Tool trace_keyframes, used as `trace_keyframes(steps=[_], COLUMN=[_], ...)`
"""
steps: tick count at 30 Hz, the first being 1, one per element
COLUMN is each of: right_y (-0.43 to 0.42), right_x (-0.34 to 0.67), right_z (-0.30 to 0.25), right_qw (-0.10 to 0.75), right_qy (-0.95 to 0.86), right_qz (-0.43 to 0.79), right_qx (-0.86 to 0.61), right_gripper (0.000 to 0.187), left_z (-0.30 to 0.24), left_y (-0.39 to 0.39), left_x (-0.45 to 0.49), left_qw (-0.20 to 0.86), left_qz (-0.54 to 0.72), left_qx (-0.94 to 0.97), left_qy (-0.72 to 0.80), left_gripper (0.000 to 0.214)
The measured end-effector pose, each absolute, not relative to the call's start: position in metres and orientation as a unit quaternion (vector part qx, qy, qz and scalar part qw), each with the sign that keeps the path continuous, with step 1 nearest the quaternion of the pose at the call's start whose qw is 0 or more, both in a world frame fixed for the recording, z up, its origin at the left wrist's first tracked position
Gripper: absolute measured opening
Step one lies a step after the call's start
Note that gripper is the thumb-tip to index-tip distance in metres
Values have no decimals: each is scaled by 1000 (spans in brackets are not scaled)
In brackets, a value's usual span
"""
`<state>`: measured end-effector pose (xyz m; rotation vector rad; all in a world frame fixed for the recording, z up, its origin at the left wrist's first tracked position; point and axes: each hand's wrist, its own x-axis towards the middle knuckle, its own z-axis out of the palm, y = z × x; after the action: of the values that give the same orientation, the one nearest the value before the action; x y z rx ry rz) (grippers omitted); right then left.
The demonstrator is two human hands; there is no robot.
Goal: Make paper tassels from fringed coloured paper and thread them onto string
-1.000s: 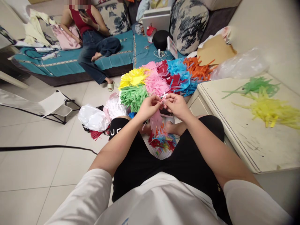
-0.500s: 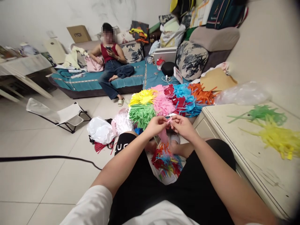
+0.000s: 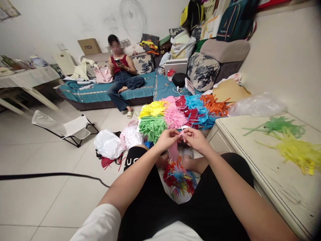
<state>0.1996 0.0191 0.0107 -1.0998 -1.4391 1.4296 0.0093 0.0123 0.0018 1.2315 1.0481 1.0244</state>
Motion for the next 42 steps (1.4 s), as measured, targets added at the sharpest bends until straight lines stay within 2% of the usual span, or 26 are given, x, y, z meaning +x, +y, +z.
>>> trace_keyframes(steps=[7,20,23,29,33,42], right_y=[22,22,21,18,16,14], right_x=[204,208,204,191,184,187], right_z=[6,2,1,-6,-14,-4], right_qw=[387,369,380,411,412,431], right_qy=[-611,-628,-616,-483,-462,-444], right_qz=[526,523,525,621,629,651], right_qx=[-447,-443,-447,-460,-470,-439], right_gripper=[52,44,41,40,42,42], left_z=[2,-2,0,6,5,4], left_y=[11,13,10,-3,-6,-7], left_x=[12,9,8,8,11,16], left_qw=[550,504,461,295,221,147], left_qz=[435,410,393,367,321,246], left_qx=[537,584,618,706,742,779], left_qy=[469,486,500,529,546,557], left_gripper=[14,7,9,8,9,11])
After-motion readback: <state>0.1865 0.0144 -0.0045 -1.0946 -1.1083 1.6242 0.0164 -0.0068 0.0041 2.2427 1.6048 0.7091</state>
